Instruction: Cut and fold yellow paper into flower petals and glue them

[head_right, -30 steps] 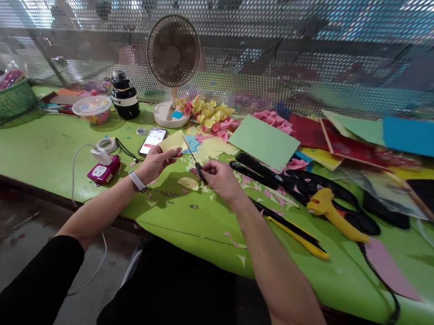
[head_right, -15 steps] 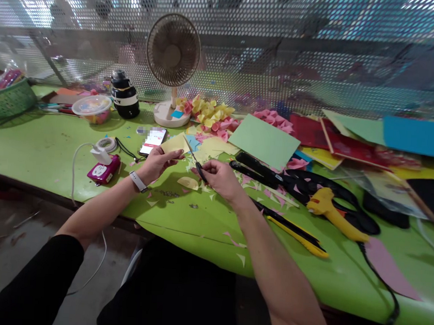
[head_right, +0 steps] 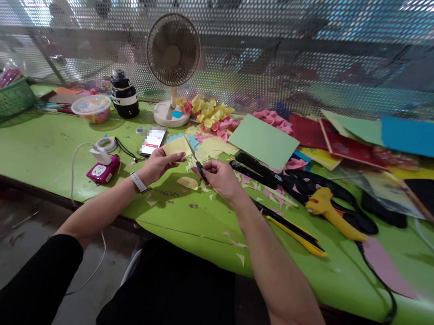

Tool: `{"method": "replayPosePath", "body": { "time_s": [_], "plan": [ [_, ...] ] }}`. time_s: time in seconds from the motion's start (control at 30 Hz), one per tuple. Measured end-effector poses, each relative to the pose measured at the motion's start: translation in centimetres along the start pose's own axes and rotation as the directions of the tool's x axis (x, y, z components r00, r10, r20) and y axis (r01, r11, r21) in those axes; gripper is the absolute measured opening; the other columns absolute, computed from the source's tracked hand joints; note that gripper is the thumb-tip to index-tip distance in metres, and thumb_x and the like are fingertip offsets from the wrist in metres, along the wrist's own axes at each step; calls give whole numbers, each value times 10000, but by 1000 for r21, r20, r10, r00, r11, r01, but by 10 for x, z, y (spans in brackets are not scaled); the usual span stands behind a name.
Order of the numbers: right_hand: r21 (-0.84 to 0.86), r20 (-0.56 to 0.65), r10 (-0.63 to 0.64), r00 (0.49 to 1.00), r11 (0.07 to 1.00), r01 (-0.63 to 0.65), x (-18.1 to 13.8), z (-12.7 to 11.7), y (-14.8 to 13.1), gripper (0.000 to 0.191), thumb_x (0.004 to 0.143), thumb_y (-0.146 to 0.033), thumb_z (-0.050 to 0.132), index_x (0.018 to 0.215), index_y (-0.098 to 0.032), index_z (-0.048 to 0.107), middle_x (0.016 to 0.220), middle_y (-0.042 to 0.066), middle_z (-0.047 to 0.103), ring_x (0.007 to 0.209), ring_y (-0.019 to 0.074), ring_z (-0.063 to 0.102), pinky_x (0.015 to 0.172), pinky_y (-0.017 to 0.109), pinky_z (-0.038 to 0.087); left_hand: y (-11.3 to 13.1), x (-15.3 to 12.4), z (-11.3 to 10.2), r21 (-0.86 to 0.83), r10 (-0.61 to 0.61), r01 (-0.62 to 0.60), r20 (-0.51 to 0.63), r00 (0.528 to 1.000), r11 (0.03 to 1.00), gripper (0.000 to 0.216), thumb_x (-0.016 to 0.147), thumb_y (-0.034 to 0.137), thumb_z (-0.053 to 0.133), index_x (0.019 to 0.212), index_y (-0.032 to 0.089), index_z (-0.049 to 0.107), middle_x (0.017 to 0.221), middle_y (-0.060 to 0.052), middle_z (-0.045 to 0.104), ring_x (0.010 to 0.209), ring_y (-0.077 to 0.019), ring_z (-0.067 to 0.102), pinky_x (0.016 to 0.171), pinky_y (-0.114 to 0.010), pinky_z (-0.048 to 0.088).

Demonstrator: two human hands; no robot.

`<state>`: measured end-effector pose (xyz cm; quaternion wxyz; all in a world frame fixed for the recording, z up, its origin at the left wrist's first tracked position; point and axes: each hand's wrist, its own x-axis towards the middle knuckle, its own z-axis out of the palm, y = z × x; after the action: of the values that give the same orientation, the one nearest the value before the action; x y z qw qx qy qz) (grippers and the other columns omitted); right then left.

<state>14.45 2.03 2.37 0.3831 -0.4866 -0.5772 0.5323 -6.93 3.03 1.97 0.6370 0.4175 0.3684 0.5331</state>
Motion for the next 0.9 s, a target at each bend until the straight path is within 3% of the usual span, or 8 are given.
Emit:
{"method": "replayPosePath", "body": {
  "time_s": [0.63,0.8,0.9],
  "plan": [
    [-36,-7,1,1000,999,-1,1,-1,0,540,532,-601,911,729,-174,645,598,0,636,481,93,516,436,229,391,13,-1,-2,124,-60,61,-19,998,990,287,758,224,826,989,126,688,1031,-102,760,818,-127,730,665,-204,514],
    [-171,-56,-27,998,985,17,6,-25,-1,559,597,-672,848,794,-178,677,690,47,694,476,103,505,427,248,384,24,3,-12,397,-73,75,-20,997,915,245,808,216,775,980,130,621,943,-93,743,708,-129,716,626,-224,513],
    [-458,-205,-103,973,889,-2,13,-47,0,483,664,-642,810,778,-192,676,727,56,714,535,146,566,486,276,412,27,7,-21,596,-86,115,-77,993,794,216,833,191,738,978,144,585,884,-85,721,630,-131,685,617,-259,515]
  ]
}}
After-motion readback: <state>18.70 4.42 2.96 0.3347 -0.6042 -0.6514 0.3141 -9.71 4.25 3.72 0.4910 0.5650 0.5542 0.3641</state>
